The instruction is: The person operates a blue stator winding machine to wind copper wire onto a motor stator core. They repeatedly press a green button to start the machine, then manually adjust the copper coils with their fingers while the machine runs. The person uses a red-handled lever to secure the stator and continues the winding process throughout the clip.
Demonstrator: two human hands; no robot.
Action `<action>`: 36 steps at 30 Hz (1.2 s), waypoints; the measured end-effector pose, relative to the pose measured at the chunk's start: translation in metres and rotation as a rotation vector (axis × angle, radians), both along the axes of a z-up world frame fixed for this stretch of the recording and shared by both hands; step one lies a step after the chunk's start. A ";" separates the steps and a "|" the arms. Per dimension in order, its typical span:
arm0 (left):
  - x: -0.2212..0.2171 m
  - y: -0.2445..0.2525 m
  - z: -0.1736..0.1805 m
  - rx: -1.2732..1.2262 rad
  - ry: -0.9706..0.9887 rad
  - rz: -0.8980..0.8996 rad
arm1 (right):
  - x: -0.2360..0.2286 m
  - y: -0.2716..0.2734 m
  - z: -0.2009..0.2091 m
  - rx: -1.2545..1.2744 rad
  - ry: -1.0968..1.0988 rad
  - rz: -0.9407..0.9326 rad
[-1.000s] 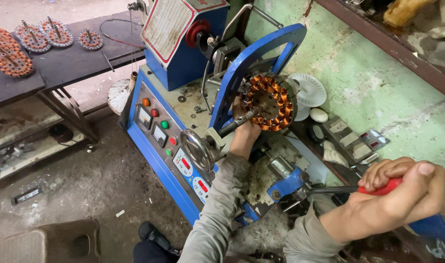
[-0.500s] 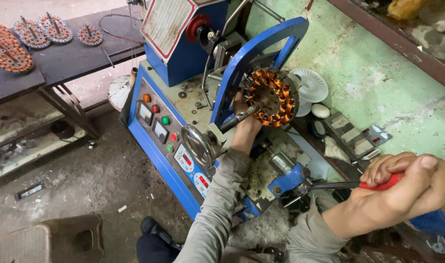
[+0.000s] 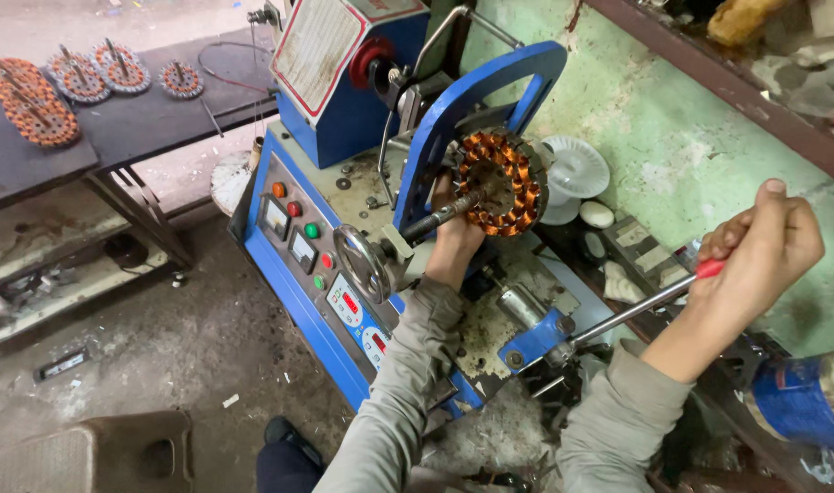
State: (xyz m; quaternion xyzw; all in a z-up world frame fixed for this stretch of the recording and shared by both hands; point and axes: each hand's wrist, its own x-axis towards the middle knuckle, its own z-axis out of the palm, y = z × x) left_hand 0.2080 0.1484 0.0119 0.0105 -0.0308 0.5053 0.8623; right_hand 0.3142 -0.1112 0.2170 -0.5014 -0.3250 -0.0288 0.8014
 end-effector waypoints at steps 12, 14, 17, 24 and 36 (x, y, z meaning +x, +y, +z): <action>0.001 -0.004 -0.001 0.018 -0.044 -0.035 | 0.052 0.015 -0.028 -0.363 -0.091 -0.555; 0.002 -0.002 0.001 0.051 0.033 0.036 | 0.032 0.015 -0.021 -0.532 -0.679 -1.166; -0.001 -0.007 -0.001 -0.008 -0.056 -0.033 | -0.011 0.022 -0.010 -0.606 -1.020 -1.081; -0.016 -0.018 0.025 0.081 0.043 -0.007 | -0.077 0.104 0.050 -0.488 -1.316 0.297; -0.006 -0.010 0.013 0.060 -0.036 0.032 | -0.083 0.163 0.044 -0.522 -1.298 0.564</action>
